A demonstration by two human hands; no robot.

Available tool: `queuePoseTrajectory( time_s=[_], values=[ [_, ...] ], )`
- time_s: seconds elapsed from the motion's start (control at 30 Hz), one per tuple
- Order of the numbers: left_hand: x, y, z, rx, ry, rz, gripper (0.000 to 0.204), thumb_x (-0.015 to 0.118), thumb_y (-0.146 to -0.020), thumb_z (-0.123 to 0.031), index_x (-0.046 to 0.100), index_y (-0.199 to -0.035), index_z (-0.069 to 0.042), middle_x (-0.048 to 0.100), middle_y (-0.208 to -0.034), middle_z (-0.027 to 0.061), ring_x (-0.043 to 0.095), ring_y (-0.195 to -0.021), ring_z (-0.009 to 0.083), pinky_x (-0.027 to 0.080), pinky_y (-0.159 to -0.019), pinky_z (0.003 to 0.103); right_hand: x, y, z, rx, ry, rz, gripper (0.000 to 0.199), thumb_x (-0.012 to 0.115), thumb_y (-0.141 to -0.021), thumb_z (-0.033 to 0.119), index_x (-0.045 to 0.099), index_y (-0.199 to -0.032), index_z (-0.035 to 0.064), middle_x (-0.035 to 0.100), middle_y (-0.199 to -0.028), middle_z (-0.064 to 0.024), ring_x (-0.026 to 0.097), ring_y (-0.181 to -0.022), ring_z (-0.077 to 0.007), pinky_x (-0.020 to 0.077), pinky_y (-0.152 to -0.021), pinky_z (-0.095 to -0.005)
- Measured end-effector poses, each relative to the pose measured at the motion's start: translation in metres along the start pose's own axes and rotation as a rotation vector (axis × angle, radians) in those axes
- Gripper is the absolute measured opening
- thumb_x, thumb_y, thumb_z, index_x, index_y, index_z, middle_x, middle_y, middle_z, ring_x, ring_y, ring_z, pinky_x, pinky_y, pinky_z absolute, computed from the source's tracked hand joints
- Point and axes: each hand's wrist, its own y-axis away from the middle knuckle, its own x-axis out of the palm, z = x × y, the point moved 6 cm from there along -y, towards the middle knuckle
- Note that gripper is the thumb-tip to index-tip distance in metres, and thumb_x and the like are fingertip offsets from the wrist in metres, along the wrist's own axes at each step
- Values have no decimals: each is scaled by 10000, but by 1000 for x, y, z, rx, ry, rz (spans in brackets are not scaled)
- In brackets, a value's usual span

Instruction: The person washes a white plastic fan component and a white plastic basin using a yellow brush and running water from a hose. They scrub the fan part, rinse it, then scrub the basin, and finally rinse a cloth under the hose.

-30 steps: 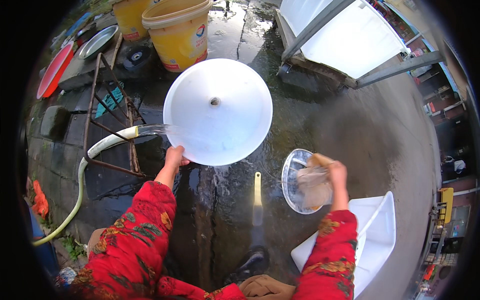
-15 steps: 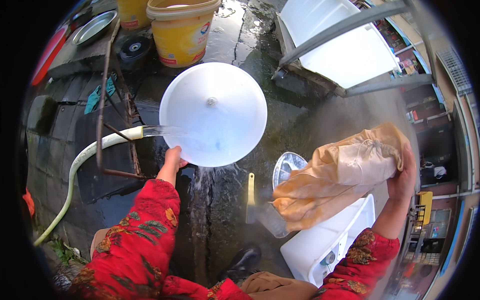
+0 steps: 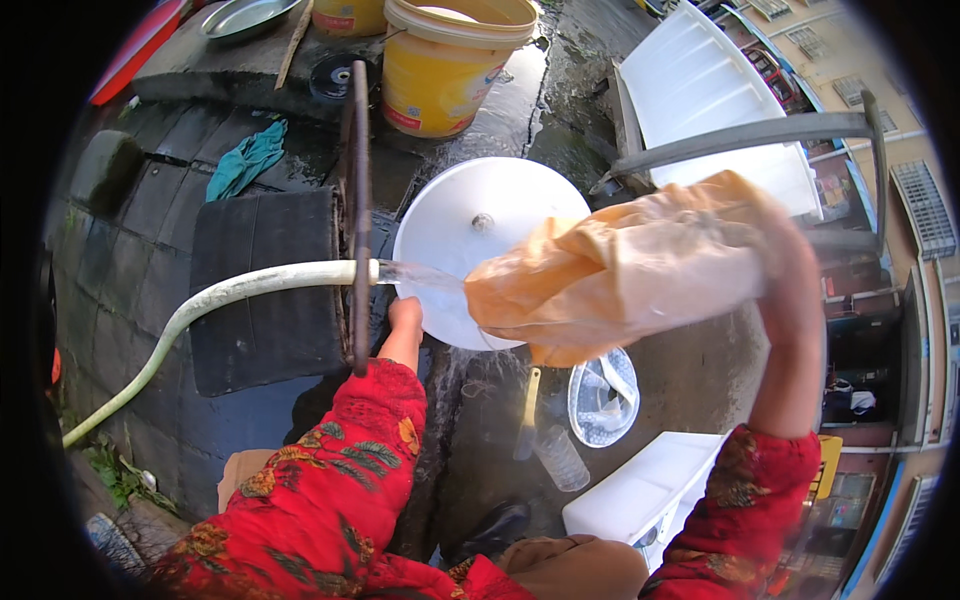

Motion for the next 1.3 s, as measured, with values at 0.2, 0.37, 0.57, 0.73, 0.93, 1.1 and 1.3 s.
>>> queuePoseTrajectory(
  time_s=[0.2,0.37,0.57,0.73,0.93,1.1,1.3],
  values=[
    [6,17,-6,1,22,-12,347,492,-790,-123,603,-1097,-7,629,-1059,202,618,-964,326,489,-768,428,76,-26,-70,1,1129,184,489,671,-830,282,543,-1202,-9,607,-1116,-149,601,-1009,-234,488,-844,-344],
    [2,12,-2,46,-28,-17,347,512,-778,-175,617,-1051,11,628,-1061,251,617,-986,384,488,-806,446,159,1,-171,282,882,573,427,699,-794,282,620,-1132,33,660,-1031,-182,634,-958,-300,488,-849,-381],
    [-6,13,-15,103,-131,180,355,506,-813,-114,559,-1144,2,640,-969,140,653,-774,264,534,-587,412,235,105,-350,864,739,819,570,746,-755,414,573,-1129,20,661,-891,-134,629,-784,-216,537,-690,-379],
    [-15,28,-26,-54,-60,247,381,480,-819,-79,518,-1180,35,613,-1072,171,644,-904,317,549,-723,466,286,145,-420,803,-145,85,386,680,-834,357,577,-1017,34,607,-901,-71,601,-677,-154,530,-563,-277],
    [-16,42,-36,-95,9,197,378,482,-826,-90,518,-1182,30,612,-1082,174,636,-935,325,540,-735,479,198,133,-398,789,-121,638,294,534,-941,330,597,-875,51,630,-793,-36,619,-674,-150,524,-605,-284],
    [-18,45,-40,-75,73,132,316,479,-803,-52,574,-1090,38,634,-966,177,662,-775,306,546,-582,425,59,127,-323,720,3,921,314,515,-960,264,623,-792,23,609,-743,-27,567,-688,-119,489,-687,-279],
    [-20,50,-43,-85,-15,185,377,472,-824,-91,522,-1179,25,610,-1077,162,630,-933,317,527,-738,470,-52,117,-278,524,-203,427,289,536,-896,196,539,-645,53,608,-729,-81,579,-640,-150,495,-626,-270]
  ],
)
